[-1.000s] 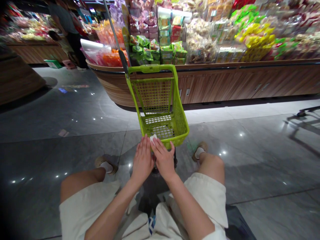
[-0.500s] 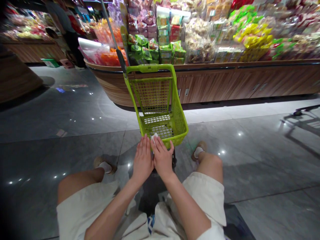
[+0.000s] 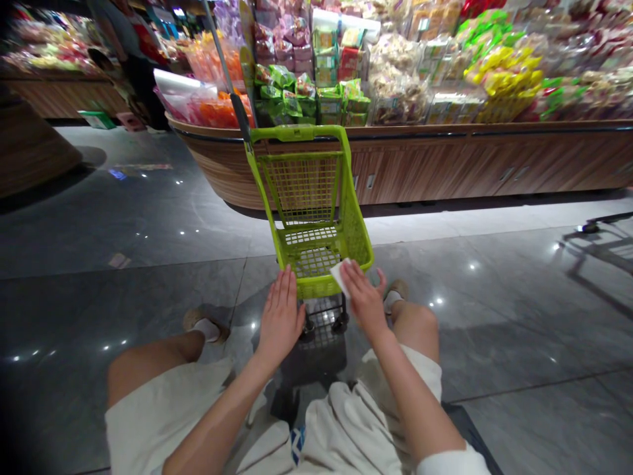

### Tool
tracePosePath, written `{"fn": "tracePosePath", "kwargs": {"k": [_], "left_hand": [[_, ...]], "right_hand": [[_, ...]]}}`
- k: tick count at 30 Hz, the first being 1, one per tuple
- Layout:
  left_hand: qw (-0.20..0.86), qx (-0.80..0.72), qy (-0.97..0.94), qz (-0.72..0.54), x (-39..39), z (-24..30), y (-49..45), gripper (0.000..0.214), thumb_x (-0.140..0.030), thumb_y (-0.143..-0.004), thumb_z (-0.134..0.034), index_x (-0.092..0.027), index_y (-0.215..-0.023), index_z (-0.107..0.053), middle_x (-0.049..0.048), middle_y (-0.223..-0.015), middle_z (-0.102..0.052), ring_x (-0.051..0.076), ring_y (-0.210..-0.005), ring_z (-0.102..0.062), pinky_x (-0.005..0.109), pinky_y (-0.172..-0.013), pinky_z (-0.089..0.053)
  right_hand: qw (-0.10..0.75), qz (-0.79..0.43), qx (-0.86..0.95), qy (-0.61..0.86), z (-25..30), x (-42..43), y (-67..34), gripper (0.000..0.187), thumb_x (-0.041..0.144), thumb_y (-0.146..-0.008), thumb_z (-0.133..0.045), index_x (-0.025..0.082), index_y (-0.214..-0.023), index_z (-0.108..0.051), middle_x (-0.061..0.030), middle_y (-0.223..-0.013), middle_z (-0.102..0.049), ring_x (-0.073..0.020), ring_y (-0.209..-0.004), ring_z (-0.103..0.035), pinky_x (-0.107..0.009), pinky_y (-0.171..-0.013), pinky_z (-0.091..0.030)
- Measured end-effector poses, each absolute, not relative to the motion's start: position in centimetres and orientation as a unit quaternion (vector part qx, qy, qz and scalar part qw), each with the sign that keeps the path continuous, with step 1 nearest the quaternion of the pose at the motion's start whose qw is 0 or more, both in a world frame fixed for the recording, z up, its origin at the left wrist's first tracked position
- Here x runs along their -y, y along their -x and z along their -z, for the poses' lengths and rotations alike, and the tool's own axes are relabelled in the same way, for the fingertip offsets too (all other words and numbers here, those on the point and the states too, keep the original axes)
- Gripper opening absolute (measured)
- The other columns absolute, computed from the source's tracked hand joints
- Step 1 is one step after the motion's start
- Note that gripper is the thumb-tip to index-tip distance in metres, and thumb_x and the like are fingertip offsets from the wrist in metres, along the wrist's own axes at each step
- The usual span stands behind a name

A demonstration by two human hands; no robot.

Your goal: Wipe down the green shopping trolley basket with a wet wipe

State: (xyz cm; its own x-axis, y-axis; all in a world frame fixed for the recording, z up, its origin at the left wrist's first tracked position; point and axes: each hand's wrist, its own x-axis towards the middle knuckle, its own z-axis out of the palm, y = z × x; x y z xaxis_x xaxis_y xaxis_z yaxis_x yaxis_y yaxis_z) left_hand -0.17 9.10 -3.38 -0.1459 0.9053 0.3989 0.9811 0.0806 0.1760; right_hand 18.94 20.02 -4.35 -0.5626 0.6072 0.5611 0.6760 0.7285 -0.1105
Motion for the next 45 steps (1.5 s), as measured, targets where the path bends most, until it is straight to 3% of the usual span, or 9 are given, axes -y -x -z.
{"fn": "tracePosePath", "kwargs": {"k": [5,9,12,17,26,32,36,41,45], "left_hand": [[0.085,0.729,0.645,0.213,-9.2,3.3,-0.3,0.081,-0.017,-0.091,-0.049,-0.006,-0.157,-0.004,0.0207,-0.165,-0.019,0.029,-0.154,-0.013,0.048,-0.123,-0.028],[0.080,0.734,0.636,0.224,-9.3,3.4,-0.5,0.082,-0.016,-0.089,-0.050,-0.004,-0.157,-0.006,0.0224,-0.164,-0.020,0.030,-0.154,-0.014,0.049,-0.122,-0.028],[0.085,0.730,0.638,0.232,-9.2,3.6,-0.3,0.084,-0.012,-0.085,-0.051,-0.005,-0.157,-0.007,0.0223,-0.164,-0.022,0.029,-0.154,-0.015,0.049,-0.122,-0.029],[0.090,0.729,0.644,0.215,-8.9,3.5,0.3,0.082,-0.013,-0.087,-0.049,-0.007,-0.157,-0.007,0.0207,-0.164,-0.022,0.028,-0.154,-0.017,0.049,-0.122,-0.029],[0.071,0.727,0.646,0.222,-9.5,3.2,-1.0,0.081,-0.017,-0.090,-0.049,-0.005,-0.157,-0.005,0.0208,-0.165,-0.019,0.029,-0.154,-0.013,0.050,-0.122,-0.027],[0.072,0.731,0.642,0.219,-9.6,3.4,-1.2,0.083,-0.012,-0.086,-0.048,-0.005,-0.157,-0.006,0.0212,-0.165,-0.019,0.028,-0.154,-0.010,0.049,-0.123,-0.027],[0.080,0.727,0.647,0.214,-9.2,3.4,-0.3,0.083,-0.012,-0.087,-0.047,-0.007,-0.158,-0.005,0.0197,-0.164,-0.021,0.027,-0.154,-0.014,0.049,-0.122,-0.029],[0.076,0.726,0.651,0.209,-9.2,3.2,-0.2,0.082,-0.014,-0.089,-0.048,-0.007,-0.158,-0.005,0.0187,-0.165,-0.019,0.028,-0.154,-0.013,0.049,-0.123,-0.027],[0.071,0.731,0.645,0.211,-9.6,3.2,-1.0,0.082,-0.017,-0.089,-0.050,-0.002,-0.157,-0.006,0.0211,-0.165,-0.016,0.028,-0.155,-0.008,0.048,-0.123,-0.026]], "right_hand": [[0.332,0.050,0.817,0.470,5.0,-21.1,-20.8,0.084,0.001,-0.072,-0.041,0.028,-0.151,-0.037,-0.0081,-0.147,-0.055,-0.0217,-0.139,-0.047,-0.052,-0.118,-0.005],[0.346,0.003,0.856,0.385,4.4,-17.7,-15.2,0.071,0.002,-0.079,-0.041,0.026,-0.146,-0.043,-0.0073,-0.144,-0.059,-0.0188,-0.138,-0.048,-0.051,-0.119,0.000],[0.330,-0.033,0.883,0.333,3.8,-15.5,-11.2,0.066,0.002,-0.082,-0.040,0.023,-0.144,-0.047,-0.0086,-0.143,-0.060,-0.0170,-0.140,-0.046,-0.047,-0.120,-0.005],[0.315,-0.003,0.902,0.296,4.2,-16.8,-13.0,0.068,0.000,-0.082,-0.037,0.024,-0.145,-0.045,-0.0088,-0.144,-0.058,-0.0163,-0.140,-0.046,-0.047,-0.120,-0.003],[0.345,0.045,0.780,0.521,5.4,-21.1,-19.5,0.081,0.003,-0.071,-0.041,0.028,-0.148,-0.042,-0.0075,-0.145,-0.058,-0.0228,-0.143,-0.043,-0.057,-0.118,-0.010],[0.316,-0.039,0.874,0.367,4.1,-15.3,-11.2,0.075,0.003,-0.079,-0.037,0.021,-0.151,-0.037,-0.0081,-0.151,-0.050,-0.0165,-0.146,-0.037,-0.047,-0.122,-0.008],[0.290,-0.022,0.899,0.327,4.0,-16.2,-13.1,0.078,0.002,-0.077,-0.038,0.025,-0.151,-0.038,-0.0068,-0.150,-0.052,-0.0188,-0.146,-0.037,-0.052,-0.122,-0.001],[0.336,0.034,0.825,0.454,5.6,-21.3,-20.2,0.085,0.002,-0.070,-0.040,0.031,-0.150,-0.039,-0.0041,-0.146,-0.057,-0.0213,-0.145,-0.040,-0.057,-0.120,-0.005],[0.361,0.025,0.775,0.518,5.7,-20.7,-18.3,0.081,0.004,-0.072,-0.040,0.027,-0.149,-0.041,-0.0082,-0.147,-0.056,-0.0240,-0.144,-0.041,-0.058,-0.119,-0.010]]}}
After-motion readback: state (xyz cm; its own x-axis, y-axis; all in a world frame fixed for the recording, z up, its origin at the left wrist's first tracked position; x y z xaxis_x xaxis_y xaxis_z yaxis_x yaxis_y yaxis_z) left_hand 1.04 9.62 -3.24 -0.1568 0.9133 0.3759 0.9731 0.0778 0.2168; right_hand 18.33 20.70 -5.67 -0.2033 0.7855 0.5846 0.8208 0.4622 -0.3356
